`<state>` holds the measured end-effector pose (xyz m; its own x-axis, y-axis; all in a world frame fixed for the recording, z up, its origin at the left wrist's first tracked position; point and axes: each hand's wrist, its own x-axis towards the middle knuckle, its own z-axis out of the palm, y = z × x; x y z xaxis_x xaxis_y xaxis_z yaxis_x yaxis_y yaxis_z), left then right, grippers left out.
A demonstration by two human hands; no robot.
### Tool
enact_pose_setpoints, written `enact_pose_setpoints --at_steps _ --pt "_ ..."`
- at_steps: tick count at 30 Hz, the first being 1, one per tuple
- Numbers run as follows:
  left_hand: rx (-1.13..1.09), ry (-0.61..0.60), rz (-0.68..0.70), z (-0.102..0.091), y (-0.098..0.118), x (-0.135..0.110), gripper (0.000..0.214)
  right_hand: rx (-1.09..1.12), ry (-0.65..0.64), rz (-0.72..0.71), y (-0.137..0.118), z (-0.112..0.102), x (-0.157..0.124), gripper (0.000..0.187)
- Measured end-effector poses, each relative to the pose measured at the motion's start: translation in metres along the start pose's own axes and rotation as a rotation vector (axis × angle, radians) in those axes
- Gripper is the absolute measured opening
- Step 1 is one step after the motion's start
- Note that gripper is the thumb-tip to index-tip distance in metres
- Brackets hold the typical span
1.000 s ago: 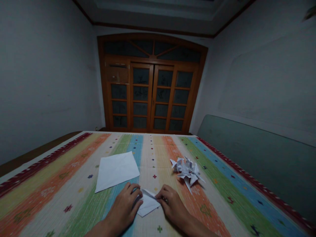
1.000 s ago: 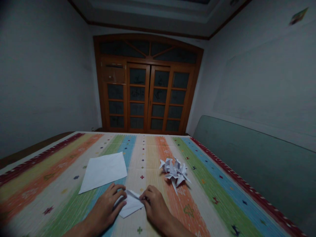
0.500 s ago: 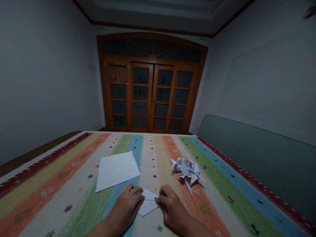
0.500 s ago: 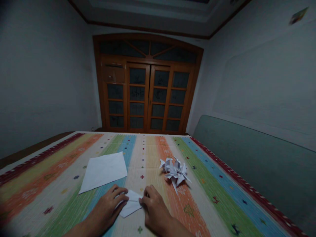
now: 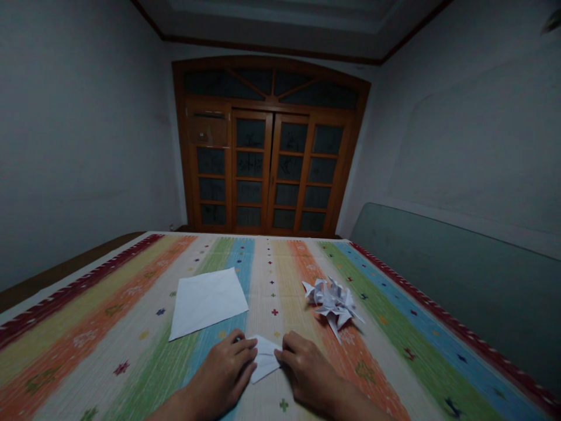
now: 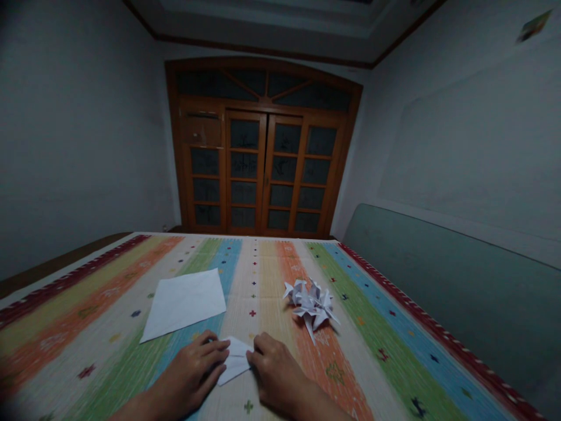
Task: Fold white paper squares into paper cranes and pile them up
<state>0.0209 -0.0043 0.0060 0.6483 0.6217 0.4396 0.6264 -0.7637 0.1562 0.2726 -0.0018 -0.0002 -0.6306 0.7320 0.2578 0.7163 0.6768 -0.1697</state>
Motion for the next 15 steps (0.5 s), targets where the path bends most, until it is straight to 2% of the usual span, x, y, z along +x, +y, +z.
enact_pose_setpoints --at_steps 3,7,10,15 --pt "-0.024 -0.056 0.005 -0.010 0.000 0.002 0.026 -0.006 0.041 -0.009 0.000 0.004 -0.001 0.030" --pt "-0.025 -0.114 0.039 -0.018 -0.002 0.005 0.026 0.057 0.104 0.049 0.004 0.008 -0.001 0.024" --pt "0.026 -0.111 0.057 -0.015 -0.004 0.005 0.027 0.067 0.056 0.077 0.008 0.005 0.001 0.019" --pt "0.069 -0.044 0.100 -0.003 -0.007 0.003 0.023 0.035 -0.005 0.047 0.004 -0.005 0.001 0.013"
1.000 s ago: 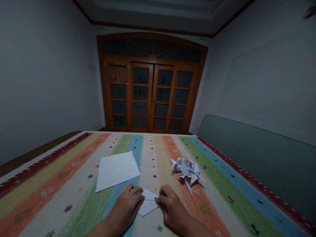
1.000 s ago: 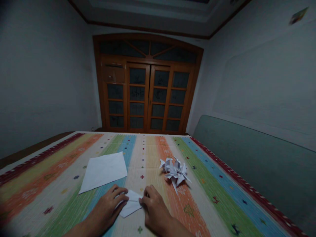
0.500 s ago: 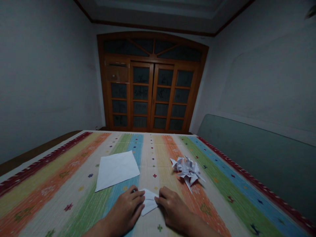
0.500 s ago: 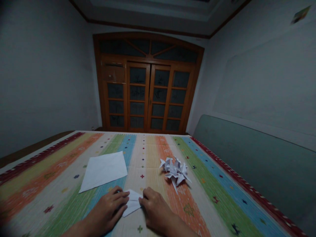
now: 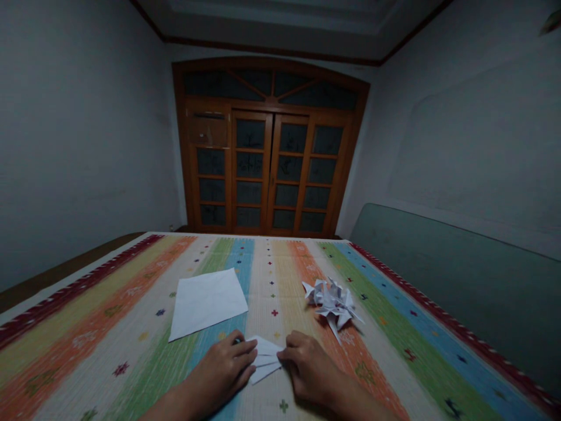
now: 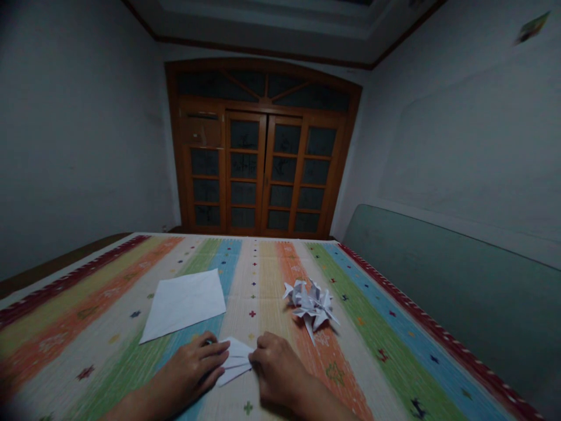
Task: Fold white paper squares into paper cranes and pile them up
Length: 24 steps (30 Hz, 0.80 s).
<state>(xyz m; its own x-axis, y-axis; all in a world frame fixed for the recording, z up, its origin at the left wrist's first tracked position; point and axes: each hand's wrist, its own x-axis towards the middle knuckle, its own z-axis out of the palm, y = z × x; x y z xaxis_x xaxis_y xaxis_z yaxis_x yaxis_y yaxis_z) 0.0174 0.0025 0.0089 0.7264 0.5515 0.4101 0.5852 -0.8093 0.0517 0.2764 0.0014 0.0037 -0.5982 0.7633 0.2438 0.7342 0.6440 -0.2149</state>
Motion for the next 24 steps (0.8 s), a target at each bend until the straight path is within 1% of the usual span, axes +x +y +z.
enact_pose_setpoints --at_steps 4,8,12,15,18,20,24 --pt "-0.063 0.094 -0.009 0.005 -0.003 0.000 0.021 0.017 0.078 -0.010 -0.006 0.006 -0.003 0.009" --pt "-0.233 0.166 -0.078 0.002 -0.004 0.002 0.028 0.092 0.154 0.025 -0.006 0.014 -0.003 0.010" --pt "-0.365 0.140 -0.171 -0.002 -0.003 0.003 0.024 0.236 0.169 0.095 -0.007 0.009 0.000 0.016" --pt "-0.437 0.136 -0.250 -0.002 -0.006 0.003 0.019 0.294 0.157 0.161 -0.009 0.004 0.002 0.017" --pt "-0.492 0.142 -0.347 0.001 -0.010 0.004 0.018 0.316 0.156 0.224 -0.009 0.002 0.004 0.017" --pt "-0.500 0.122 -0.395 0.003 -0.013 0.005 0.017 0.315 0.157 0.258 -0.009 0.003 0.005 0.015" --pt "-0.460 0.093 -0.436 0.007 -0.016 0.005 0.017 0.284 0.158 0.354 -0.009 0.003 0.007 0.009"
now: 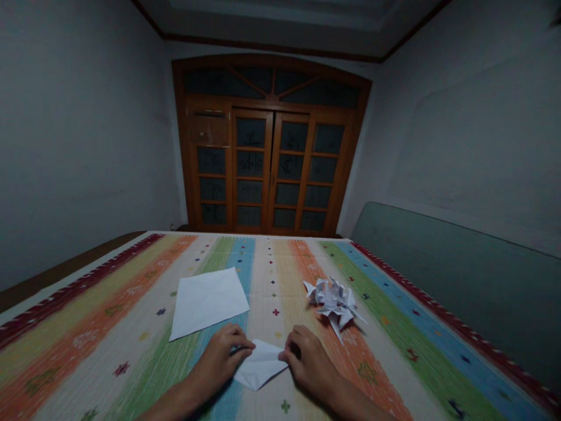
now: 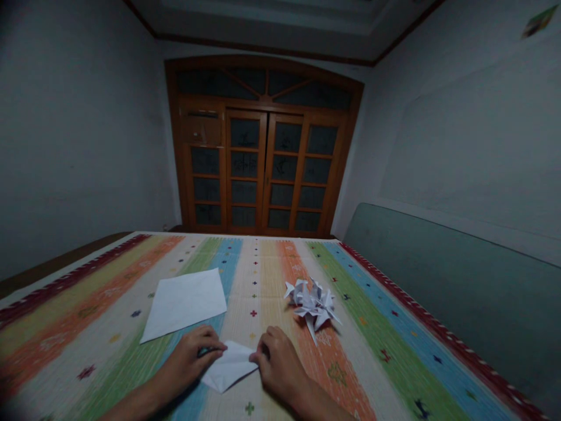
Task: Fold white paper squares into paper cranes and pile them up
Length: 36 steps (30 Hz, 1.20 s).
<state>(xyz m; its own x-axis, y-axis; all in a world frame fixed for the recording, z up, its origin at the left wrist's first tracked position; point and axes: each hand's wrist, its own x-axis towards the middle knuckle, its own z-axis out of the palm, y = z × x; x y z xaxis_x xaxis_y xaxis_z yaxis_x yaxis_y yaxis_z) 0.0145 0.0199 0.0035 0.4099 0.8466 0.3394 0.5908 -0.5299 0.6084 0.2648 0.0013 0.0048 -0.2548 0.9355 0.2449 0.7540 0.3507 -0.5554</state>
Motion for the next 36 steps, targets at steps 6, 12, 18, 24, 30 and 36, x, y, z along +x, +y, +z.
enact_pose_setpoints --at_steps 6,12,18,24,30,36 --pt "0.146 0.081 0.067 0.001 0.006 -0.007 0.014 -0.047 0.001 0.056 0.000 -0.003 0.004 0.010" --pt "0.226 0.072 0.027 0.001 0.012 -0.008 0.010 -0.073 0.024 0.128 0.003 -0.006 0.007 0.018" --pt "0.182 0.100 -0.121 0.004 0.009 -0.005 0.012 -0.015 0.042 0.097 0.007 0.000 0.005 0.012" --pt "0.223 0.057 -0.157 0.002 0.020 -0.006 0.029 0.054 0.026 0.056 0.003 0.000 0.001 0.012" --pt "0.155 0.015 -0.155 0.000 0.026 -0.006 0.022 0.085 0.023 0.005 0.001 0.002 -0.001 0.019" --pt "0.061 0.064 -0.055 0.006 0.013 -0.012 0.017 0.100 -0.021 -0.035 0.001 0.000 -0.003 0.023"
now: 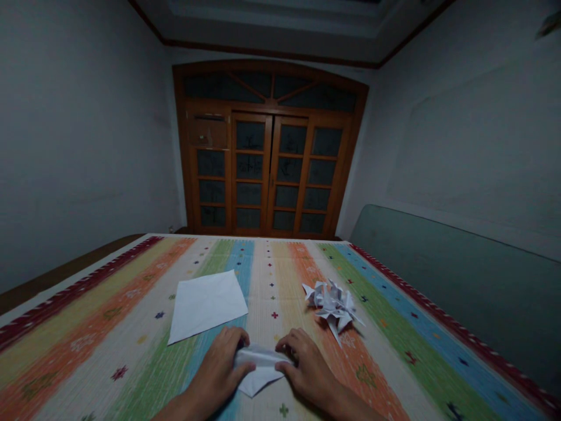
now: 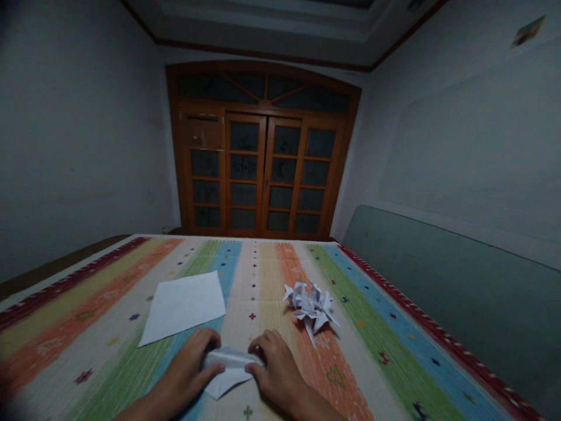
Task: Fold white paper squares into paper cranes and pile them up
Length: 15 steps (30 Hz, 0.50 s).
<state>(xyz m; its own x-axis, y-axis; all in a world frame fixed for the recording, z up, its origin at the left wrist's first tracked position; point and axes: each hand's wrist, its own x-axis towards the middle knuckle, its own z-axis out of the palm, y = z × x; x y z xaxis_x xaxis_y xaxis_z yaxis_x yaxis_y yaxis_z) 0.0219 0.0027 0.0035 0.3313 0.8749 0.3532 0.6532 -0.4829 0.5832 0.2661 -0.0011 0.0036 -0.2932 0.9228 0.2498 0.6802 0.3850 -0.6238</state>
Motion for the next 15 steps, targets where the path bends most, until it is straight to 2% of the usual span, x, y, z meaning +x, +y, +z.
enact_pose_setpoints --at_steps 4,7,11,15 --pt "-0.036 0.024 0.053 0.006 -0.010 -0.006 0.030 0.015 -0.028 -0.034 -0.002 -0.001 0.000 0.015" --pt "-0.052 0.071 0.126 0.008 -0.012 -0.008 0.042 0.034 -0.001 -0.048 -0.001 0.000 -0.001 0.012" --pt "-0.046 0.171 0.273 0.006 -0.008 -0.009 0.034 0.085 0.092 -0.089 0.005 0.001 -0.003 0.010" --pt "-0.029 0.241 0.363 0.000 0.000 -0.009 0.031 0.144 0.180 -0.251 0.012 0.004 -0.005 0.018"
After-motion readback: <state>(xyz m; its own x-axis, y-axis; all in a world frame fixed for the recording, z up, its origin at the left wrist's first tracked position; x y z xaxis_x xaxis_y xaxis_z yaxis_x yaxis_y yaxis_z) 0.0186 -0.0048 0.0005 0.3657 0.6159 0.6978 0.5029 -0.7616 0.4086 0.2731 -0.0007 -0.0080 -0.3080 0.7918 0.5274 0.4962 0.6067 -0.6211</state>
